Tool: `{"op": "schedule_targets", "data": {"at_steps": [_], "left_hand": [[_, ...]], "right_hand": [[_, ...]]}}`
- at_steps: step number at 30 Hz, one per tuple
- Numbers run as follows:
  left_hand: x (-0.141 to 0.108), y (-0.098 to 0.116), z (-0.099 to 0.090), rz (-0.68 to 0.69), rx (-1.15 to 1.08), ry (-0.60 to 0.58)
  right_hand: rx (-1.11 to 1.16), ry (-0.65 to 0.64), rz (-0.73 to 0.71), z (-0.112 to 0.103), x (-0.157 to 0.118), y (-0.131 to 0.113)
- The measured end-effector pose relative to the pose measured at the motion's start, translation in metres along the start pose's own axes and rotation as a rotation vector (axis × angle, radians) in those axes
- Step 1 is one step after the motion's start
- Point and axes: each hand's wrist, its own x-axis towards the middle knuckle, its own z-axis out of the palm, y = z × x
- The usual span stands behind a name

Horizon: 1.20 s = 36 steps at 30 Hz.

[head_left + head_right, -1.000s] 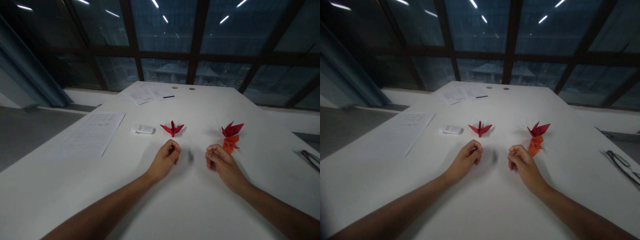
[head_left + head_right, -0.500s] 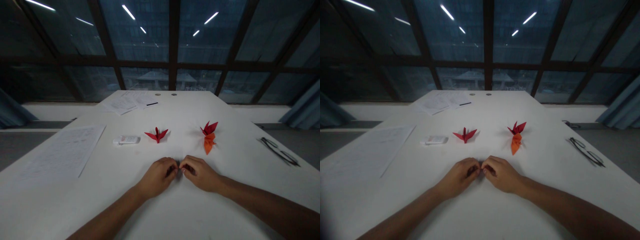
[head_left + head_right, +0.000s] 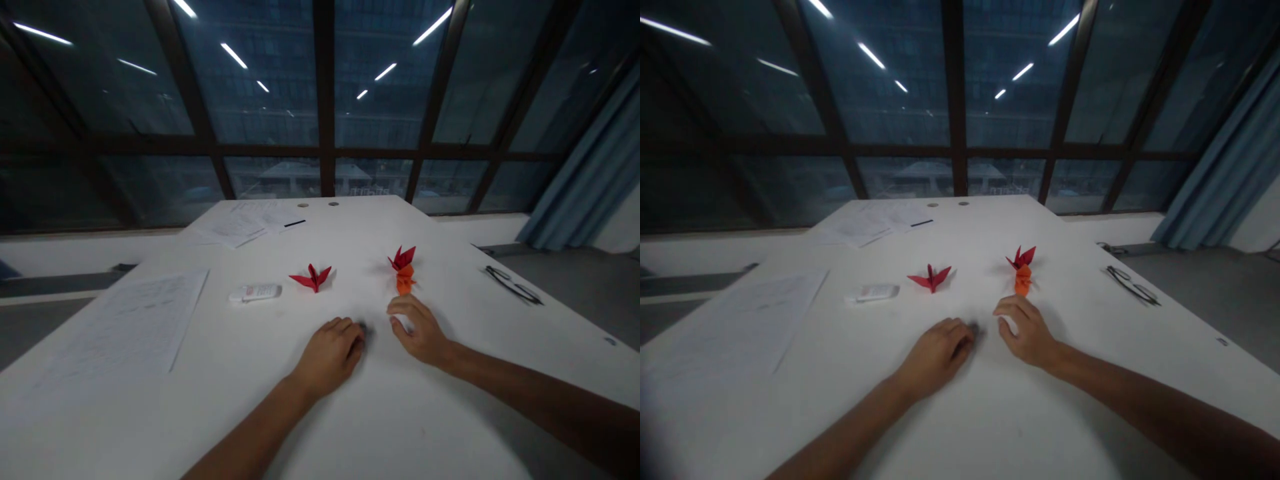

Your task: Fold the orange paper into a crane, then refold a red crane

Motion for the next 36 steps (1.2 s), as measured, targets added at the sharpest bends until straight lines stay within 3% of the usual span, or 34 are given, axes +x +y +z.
{"op": "schedule_targets", "data": {"at_steps": [2, 5, 6, 9, 13, 20, 24, 27, 30, 36], "left_hand": [[-0.001, 0.001, 0.001, 0.021, 0.045, -0.010], [-0.001, 0.002, 0.002, 0.037, 0.073, -0.026], [0.000, 0.002, 0.002, 0.039, 0.076, -0.033], [0.000, 0.001, 0.003, 0.035, 0.081, -0.034], [-0.001, 0.002, 0.003, 0.037, 0.124, -0.019], [-0.001, 0.002, 0.003, 0.038, 0.146, -0.014], [-0.001, 0.000, 0.004, 0.046, 0.148, -0.019], [-0.001, 0.002, 0.004, 0.046, 0.165, -0.026], [0.000, 0.003, 0.005, 0.040, 0.166, -0.028], [-0.001, 0.001, 0.006, 0.030, 0.088, -0.015]], "right_hand": [[-0.087, 0.190, 0.105, -0.019, 0.004, 0.014], [-0.205, 0.394, 0.439, -0.044, 0.020, 0.043], [-0.185, 0.373, 0.541, -0.049, 0.027, 0.053], [-0.109, 0.240, 0.625, -0.049, 0.042, 0.079], [-0.013, 0.116, 0.632, -0.020, 0.055, 0.087], [-0.004, 0.178, 0.594, 0.037, 0.105, 0.074], [-0.129, 0.262, 0.553, 0.026, 0.117, 0.074], [-0.259, 0.295, 0.539, 0.002, 0.106, 0.079], [-0.322, 0.232, 0.541, -0.014, 0.088, 0.089], [-0.251, 0.167, 0.551, -0.012, 0.067, 0.095]]}}
